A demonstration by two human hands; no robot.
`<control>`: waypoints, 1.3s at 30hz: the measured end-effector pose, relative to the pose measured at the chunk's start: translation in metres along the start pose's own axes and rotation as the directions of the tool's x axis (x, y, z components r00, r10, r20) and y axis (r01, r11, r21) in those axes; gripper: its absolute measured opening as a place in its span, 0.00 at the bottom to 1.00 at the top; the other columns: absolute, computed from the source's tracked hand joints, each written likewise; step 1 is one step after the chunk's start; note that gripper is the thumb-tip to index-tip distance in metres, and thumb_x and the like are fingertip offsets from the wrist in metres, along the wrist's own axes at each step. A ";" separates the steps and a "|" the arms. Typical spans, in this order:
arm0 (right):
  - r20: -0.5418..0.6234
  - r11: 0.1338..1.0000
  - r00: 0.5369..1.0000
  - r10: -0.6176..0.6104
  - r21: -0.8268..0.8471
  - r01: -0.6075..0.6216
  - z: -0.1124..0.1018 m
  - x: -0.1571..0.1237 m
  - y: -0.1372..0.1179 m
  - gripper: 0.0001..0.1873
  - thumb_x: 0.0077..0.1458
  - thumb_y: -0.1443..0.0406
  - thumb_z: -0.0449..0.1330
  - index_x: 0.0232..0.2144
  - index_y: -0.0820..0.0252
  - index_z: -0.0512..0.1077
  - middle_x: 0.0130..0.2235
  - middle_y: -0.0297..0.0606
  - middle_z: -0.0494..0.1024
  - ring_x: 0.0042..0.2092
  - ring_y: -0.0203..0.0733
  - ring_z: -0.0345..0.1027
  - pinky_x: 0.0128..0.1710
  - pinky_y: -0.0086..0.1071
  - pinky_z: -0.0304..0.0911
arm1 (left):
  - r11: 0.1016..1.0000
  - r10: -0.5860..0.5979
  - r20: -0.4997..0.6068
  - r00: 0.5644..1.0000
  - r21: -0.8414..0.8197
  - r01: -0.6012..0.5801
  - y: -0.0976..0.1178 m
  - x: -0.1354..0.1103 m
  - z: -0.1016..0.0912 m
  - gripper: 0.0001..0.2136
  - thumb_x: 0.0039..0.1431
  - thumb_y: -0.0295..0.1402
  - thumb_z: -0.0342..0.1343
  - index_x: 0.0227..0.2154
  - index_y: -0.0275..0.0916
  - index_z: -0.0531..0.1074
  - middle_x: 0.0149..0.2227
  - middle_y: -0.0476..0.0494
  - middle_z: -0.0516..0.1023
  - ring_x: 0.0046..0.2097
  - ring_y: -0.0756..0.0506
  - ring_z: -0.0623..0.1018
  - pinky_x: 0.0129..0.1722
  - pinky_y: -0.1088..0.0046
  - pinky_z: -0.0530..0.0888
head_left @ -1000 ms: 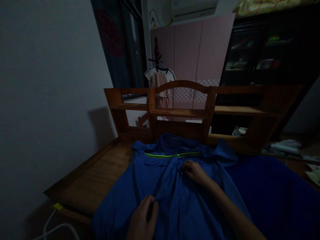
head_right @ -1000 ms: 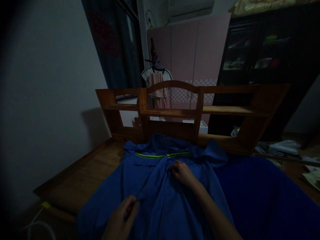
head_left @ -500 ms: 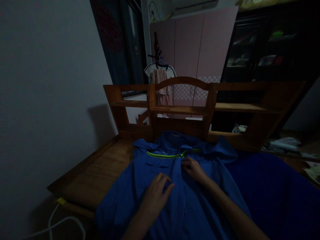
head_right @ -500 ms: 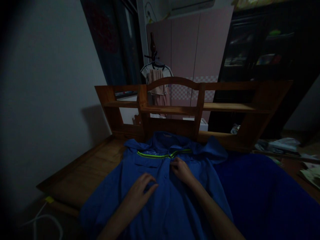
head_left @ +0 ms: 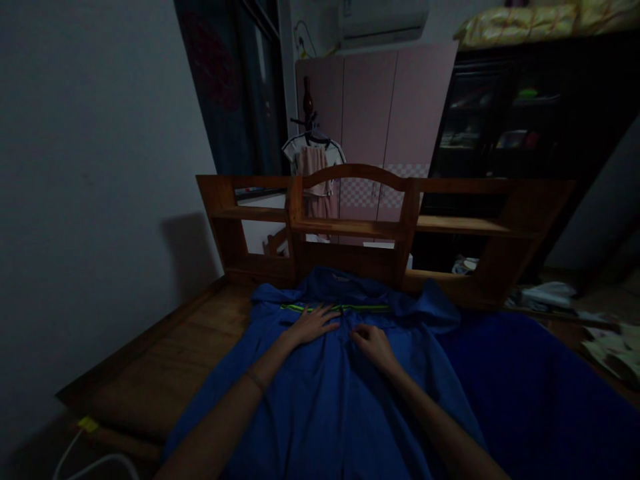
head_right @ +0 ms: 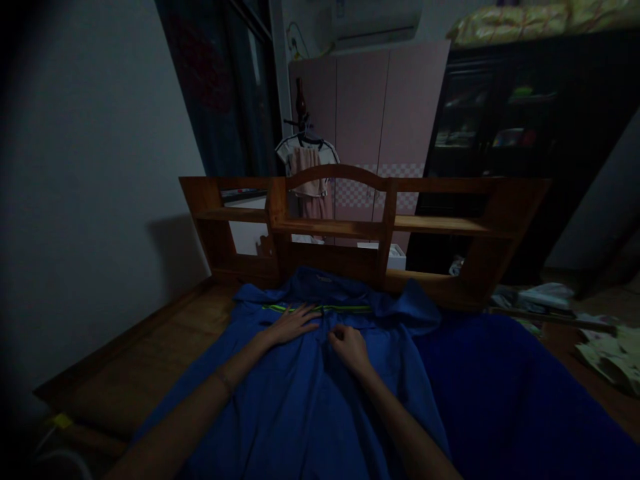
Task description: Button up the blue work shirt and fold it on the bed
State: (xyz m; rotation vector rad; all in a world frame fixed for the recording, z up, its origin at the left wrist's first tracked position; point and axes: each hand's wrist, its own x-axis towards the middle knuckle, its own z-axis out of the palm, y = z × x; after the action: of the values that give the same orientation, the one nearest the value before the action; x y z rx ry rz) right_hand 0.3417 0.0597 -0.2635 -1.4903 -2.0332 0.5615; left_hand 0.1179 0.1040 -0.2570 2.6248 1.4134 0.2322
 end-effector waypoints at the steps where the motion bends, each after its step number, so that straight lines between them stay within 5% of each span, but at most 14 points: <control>1: 0.008 1.000 1.000 0.007 -0.008 -0.007 -0.001 0.001 0.000 0.15 0.55 0.60 0.50 0.33 0.61 0.75 0.31 0.38 0.77 0.32 0.38 0.69 0.30 0.26 0.53 | 1.000 0.008 0.013 1.000 -0.001 -0.008 -0.002 0.002 -0.004 0.24 0.61 0.52 0.36 0.59 0.56 0.53 0.65 0.48 0.49 0.64 0.38 0.49 0.59 0.43 0.43; 4: 0.041 1.000 0.999 -0.005 -0.019 0.005 -0.004 0.002 -0.001 0.12 0.51 0.62 0.54 0.30 0.61 0.75 0.30 0.38 0.77 0.32 0.38 0.69 0.28 0.26 0.51 | 0.999 0.037 -0.121 0.992 0.008 -0.036 0.006 0.001 -0.010 0.20 0.63 0.46 0.42 0.55 0.50 0.61 0.62 0.44 0.54 0.62 0.40 0.55 0.59 0.49 0.48; 8: 0.080 0.999 0.995 -0.051 -0.004 0.052 -0.011 0.000 -0.005 0.10 0.51 0.64 0.54 0.32 0.60 0.74 0.30 0.37 0.77 0.32 0.37 0.69 0.30 0.25 0.52 | 0.995 0.061 -0.365 0.929 -0.051 -0.085 0.032 -0.007 -0.004 0.12 0.63 0.35 0.46 0.44 0.41 0.70 0.50 0.40 0.68 0.53 0.44 0.66 0.54 0.62 0.60; 12: 0.122 0.998 0.990 -0.068 0.004 0.068 -0.017 0.001 -0.002 0.13 0.54 0.62 0.52 0.29 0.61 0.73 0.28 0.36 0.76 0.30 0.36 0.67 0.27 0.25 0.50 | 0.947 0.005 -0.235 0.972 -0.312 -0.080 0.038 -0.010 0.007 0.12 0.56 0.42 0.54 0.37 0.38 0.71 0.32 0.47 0.72 0.36 0.47 0.71 0.37 0.72 0.67; 22: 0.049 0.989 0.988 -0.146 0.025 0.145 -0.019 -0.004 -0.002 0.20 0.57 0.58 0.50 0.21 0.62 0.71 0.21 0.33 0.69 0.24 0.33 0.61 0.24 0.27 0.45 | 0.871 0.063 -0.173 0.983 -0.471 -0.139 0.029 -0.013 0.008 0.09 0.52 0.37 0.59 0.34 0.38 0.71 0.35 0.48 0.72 0.39 0.48 0.70 0.39 0.75 0.66; 25: 0.080 0.980 0.988 -0.132 0.161 0.118 -0.015 -0.006 -0.004 0.18 0.55 0.57 0.53 0.24 0.62 0.75 0.22 0.33 0.71 0.25 0.34 0.60 0.25 0.26 0.47 | 0.863 0.023 -0.200 0.979 -0.490 -0.121 0.034 -0.015 0.010 0.07 0.52 0.36 0.58 0.32 0.38 0.71 0.33 0.48 0.71 0.36 0.48 0.70 0.36 0.75 0.66; 28: 0.172 0.888 0.985 0.011 0.451 -0.089 -0.012 -0.002 0.001 0.16 0.50 0.56 0.57 0.34 0.61 0.77 0.21 0.32 0.69 0.23 0.33 0.58 0.23 0.25 0.47 | 0.832 -0.047 -0.234 0.971 -0.546 -0.091 0.038 -0.015 0.012 0.05 0.54 0.33 0.55 0.32 0.38 0.69 0.33 0.48 0.71 0.35 0.49 0.71 0.33 0.76 0.66; 30: 0.208 0.745 0.973 0.104 0.632 -0.215 -0.012 0.002 0.006 0.20 0.50 0.55 0.58 0.41 0.61 0.76 0.19 0.30 0.66 0.20 0.31 0.53 0.21 0.25 0.45 | 0.765 -0.110 -0.233 0.966 -0.640 -0.067 0.041 -0.014 0.016 0.04 0.55 0.32 0.51 0.33 0.38 0.68 0.31 0.49 0.72 0.33 0.50 0.72 0.31 0.77 0.66; 33: 0.206 0.597 0.970 0.131 0.764 -0.244 -0.012 0.006 0.009 0.23 0.48 0.55 0.59 0.45 0.62 0.74 0.19 0.30 0.66 0.19 0.29 0.52 0.19 0.24 0.44 | 0.573 -0.195 -0.170 0.966 -0.819 -0.029 0.046 -0.010 0.021 0.05 0.55 0.32 0.50 0.33 0.37 0.66 0.28 0.50 0.72 0.25 0.52 0.72 0.24 0.78 0.66; 36: 0.193 0.615 0.975 0.113 0.757 -0.221 -0.012 0.005 0.004 0.23 0.46 0.55 0.62 0.41 0.63 0.76 0.18 0.30 0.67 0.19 0.29 0.53 0.20 0.24 0.45 | 0.401 -0.241 -0.117 0.964 -0.916 -0.011 0.050 -0.008 0.025 0.07 0.51 0.30 0.53 0.33 0.35 0.67 0.26 0.48 0.73 0.24 0.51 0.74 0.24 0.77 0.70; 39: 0.202 0.676 0.978 0.058 0.713 -0.188 -0.011 0.004 -0.003 0.22 0.46 0.55 0.62 0.39 0.64 0.76 0.16 0.29 0.66 0.19 0.29 0.55 0.20 0.24 0.48 | 0.326 -0.276 -0.105 0.955 -0.945 -0.010 0.052 -0.008 0.024 0.08 0.48 0.30 0.56 0.32 0.33 0.69 0.27 0.45 0.75 0.28 0.49 0.77 0.29 0.74 0.73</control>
State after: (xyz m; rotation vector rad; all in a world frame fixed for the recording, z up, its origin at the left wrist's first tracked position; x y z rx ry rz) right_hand 0.3459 0.0622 -0.2522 -1.0901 -1.5004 1.4061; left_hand 0.1611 0.0680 -0.2706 1.4731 1.0024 1.0485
